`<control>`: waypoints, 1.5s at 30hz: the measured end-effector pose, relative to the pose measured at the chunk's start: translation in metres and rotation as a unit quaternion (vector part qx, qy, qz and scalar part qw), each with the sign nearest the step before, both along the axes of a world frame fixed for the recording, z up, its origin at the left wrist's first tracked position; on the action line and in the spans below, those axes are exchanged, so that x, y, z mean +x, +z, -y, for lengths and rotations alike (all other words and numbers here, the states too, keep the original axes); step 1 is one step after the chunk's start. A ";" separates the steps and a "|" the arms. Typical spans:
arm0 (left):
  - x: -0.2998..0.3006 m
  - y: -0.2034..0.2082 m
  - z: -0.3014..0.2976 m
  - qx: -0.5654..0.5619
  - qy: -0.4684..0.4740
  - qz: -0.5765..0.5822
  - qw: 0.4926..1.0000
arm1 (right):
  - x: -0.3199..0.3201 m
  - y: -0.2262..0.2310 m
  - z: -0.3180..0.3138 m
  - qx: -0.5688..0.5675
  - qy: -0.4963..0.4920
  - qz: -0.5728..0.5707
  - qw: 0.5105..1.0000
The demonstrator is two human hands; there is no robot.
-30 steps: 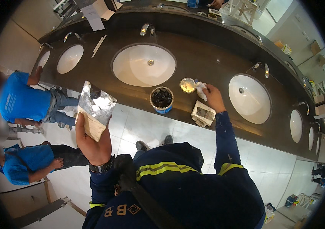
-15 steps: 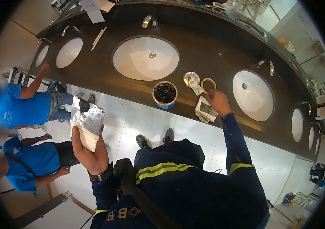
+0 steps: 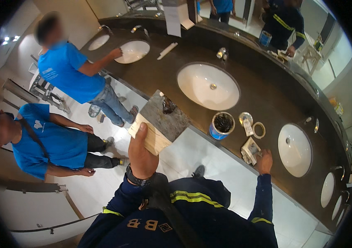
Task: The person scoops a dark adhesive from a can onto a small rectangular tile using a putty knife. They then spread the adhesive evenly across the tile's surface while standing at a bathroom vanity.
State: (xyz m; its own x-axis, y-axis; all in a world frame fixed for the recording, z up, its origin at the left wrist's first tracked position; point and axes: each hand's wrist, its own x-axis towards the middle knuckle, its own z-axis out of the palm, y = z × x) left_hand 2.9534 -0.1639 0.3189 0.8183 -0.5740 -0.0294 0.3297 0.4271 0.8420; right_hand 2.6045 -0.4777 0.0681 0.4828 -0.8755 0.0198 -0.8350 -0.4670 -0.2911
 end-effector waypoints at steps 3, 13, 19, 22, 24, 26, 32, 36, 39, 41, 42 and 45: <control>0.009 0.000 -0.039 0.101 0.035 0.147 0.983 | -0.007 0.016 -0.008 -0.034 0.017 0.035 0.999; -0.017 0.017 -0.156 -0.017 0.094 0.143 0.985 | 0.162 0.242 -0.224 0.320 0.190 0.455 0.809; -0.023 0.023 -0.213 0.040 0.110 0.251 0.961 | 0.231 0.275 -0.336 0.441 0.325 0.434 0.715; -0.022 0.024 -0.236 0.091 0.153 0.340 0.923 | 0.245 0.272 -0.358 0.423 0.339 0.413 0.732; -0.017 0.024 -0.248 0.120 0.154 0.416 0.888 | 0.251 0.271 -0.367 0.430 0.349 0.422 0.718; -0.015 0.030 -0.258 0.153 0.142 0.495 0.844 | 0.252 0.281 -0.379 0.444 0.338 0.428 0.711; -0.008 0.042 -0.268 0.243 0.095 0.632 0.730 | 0.243 0.302 -0.382 0.438 0.337 0.486 0.677; -0.011 0.022 -0.270 0.180 0.078 0.343 0.919 | 0.252 0.297 -0.377 0.324 0.360 0.553 0.678; -0.011 0.019 -0.268 -0.047 -0.004 -0.111 0.993 | 0.259 0.285 -0.378 0.186 0.401 0.516 0.734; -0.008 0.014 -0.259 -0.007 0.001 -0.064 0.998 | 0.259 0.284 -0.380 0.107 0.448 0.465 0.756; -0.006 0.017 -0.255 0.013 0.004 -0.039 0.999 | 0.259 0.287 -0.380 0.096 0.478 0.446 0.751; -0.004 0.023 -0.264 -0.139 -0.056 -0.170 0.974 | 0.257 0.295 -0.377 0.111 0.546 0.391 0.733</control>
